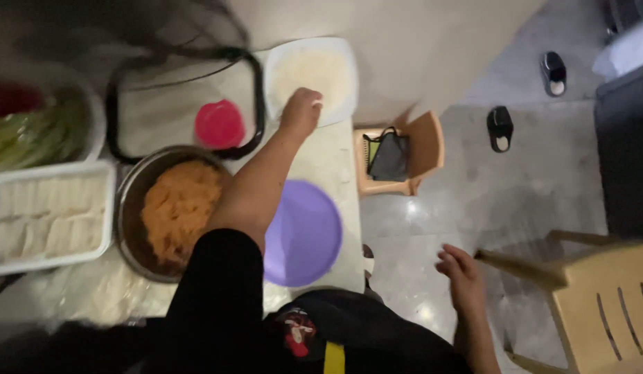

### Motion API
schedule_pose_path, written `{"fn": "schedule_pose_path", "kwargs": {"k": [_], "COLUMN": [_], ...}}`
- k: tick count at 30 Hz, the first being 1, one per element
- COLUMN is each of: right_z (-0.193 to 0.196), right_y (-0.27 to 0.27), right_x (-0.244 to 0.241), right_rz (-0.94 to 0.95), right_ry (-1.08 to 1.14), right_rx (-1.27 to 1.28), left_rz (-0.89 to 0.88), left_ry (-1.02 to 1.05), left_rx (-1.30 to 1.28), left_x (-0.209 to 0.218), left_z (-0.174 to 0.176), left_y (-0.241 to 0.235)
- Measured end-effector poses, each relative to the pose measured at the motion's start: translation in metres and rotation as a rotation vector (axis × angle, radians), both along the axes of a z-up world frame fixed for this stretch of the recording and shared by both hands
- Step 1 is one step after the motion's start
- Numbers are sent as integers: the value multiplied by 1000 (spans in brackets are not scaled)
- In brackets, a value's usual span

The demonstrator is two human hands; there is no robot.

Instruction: The person is preparing spring rolls by placing a meat filling onto a wrapper and rolling it up.

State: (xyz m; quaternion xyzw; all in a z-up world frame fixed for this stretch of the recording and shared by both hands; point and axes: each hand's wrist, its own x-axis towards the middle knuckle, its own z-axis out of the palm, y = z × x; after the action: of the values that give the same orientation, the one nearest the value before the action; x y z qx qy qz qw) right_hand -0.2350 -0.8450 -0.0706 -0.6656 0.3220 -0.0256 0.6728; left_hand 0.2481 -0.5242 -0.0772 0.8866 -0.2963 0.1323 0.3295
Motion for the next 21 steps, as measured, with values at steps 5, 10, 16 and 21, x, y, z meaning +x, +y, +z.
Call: {"fn": "schedule_pose_path", "kwargs": {"k": [5,10,16,21], "right_z": [-32,-51,-68,-63], "right_y": [-63,-80,-49,-28], "right_x": [-23,10,92,136], "right_rz": [-207,-260,-59,50], "right_ry": [24,70,55,152], "right_rx": [58,159,182,172], "left_rz": [214,324,332,210], "left_ry": [42,-16,96,-140], "left_rx": [37,171,318,162], "left_x": [9,14,9,2], "left_z": [10,-2,31,51], "left_y": [-42,-42,-49,-67]}}
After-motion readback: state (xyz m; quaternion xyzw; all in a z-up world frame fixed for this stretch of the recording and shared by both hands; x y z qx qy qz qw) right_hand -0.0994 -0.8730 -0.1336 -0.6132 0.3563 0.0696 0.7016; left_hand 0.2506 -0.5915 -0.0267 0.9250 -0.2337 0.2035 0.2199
